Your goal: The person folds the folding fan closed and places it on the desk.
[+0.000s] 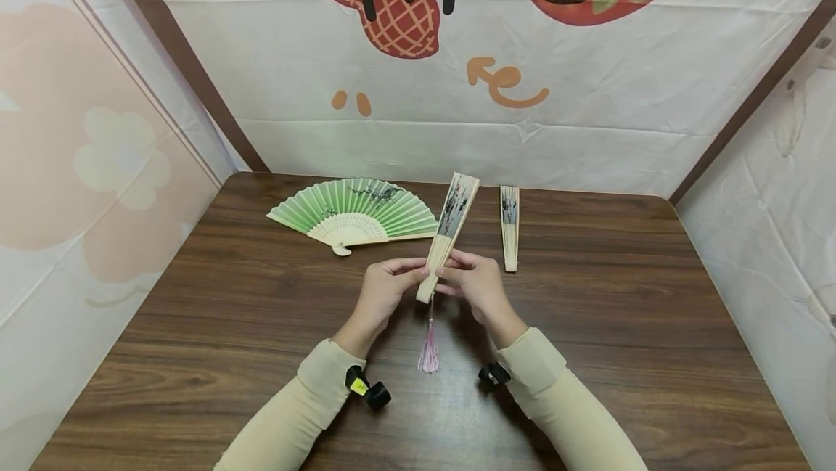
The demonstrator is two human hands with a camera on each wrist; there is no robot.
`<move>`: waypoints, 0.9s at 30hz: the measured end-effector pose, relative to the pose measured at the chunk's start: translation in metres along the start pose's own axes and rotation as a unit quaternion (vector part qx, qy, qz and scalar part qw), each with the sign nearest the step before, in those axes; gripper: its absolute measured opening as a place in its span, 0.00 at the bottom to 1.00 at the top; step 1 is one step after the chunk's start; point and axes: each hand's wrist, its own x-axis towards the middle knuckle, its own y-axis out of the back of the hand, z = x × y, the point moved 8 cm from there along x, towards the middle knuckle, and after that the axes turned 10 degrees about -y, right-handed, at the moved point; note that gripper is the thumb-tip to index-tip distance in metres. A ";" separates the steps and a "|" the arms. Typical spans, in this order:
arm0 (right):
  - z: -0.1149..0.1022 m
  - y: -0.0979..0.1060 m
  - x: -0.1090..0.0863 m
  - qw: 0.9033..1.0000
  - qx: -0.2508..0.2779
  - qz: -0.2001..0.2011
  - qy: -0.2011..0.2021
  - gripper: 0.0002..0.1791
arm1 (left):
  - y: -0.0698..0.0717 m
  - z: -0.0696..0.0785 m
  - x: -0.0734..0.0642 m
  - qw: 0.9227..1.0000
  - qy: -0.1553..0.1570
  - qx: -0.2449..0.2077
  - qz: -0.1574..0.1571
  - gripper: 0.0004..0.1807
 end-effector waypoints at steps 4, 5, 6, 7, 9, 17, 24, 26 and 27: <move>-0.001 0.005 0.003 1.000 0.000 0.012 0.001 0.28 | -0.001 -0.006 -0.003 1.000 0.005 0.005 0.002 0.13; -0.001 0.006 0.003 1.000 -0.001 0.013 0.002 0.28 | -0.001 -0.010 -0.002 1.000 0.007 0.002 0.004 0.13; -0.001 0.007 0.003 1.000 -0.001 0.015 0.002 0.27 | -0.002 -0.011 -0.002 1.000 0.008 -0.004 0.007 0.12; 0.000 0.008 0.003 1.000 -0.002 0.017 0.002 0.27 | -0.002 -0.012 -0.002 1.000 0.008 -0.006 0.011 0.12; 0.000 0.010 0.004 1.000 -0.003 0.022 0.003 0.25 | -0.004 -0.013 0.000 1.000 0.007 -0.010 0.020 0.11; 0.000 0.020 0.014 0.999 -0.024 0.048 0.006 0.21 | -0.013 -0.018 0.015 0.997 0.026 -0.027 0.065 0.11; 0.009 0.029 0.028 0.997 -0.033 0.059 -0.022 0.22 | -0.022 -0.030 0.029 0.996 0.035 -0.028 0.078 0.10; 0.012 0.032 0.032 0.997 -0.033 0.062 -0.030 0.21 | -0.024 -0.036 0.032 0.996 0.044 -0.020 0.081 0.10; 0.013 0.033 0.034 0.997 -0.033 0.063 -0.035 0.21 | -0.024 -0.038 0.033 0.995 0.049 -0.015 0.084 0.10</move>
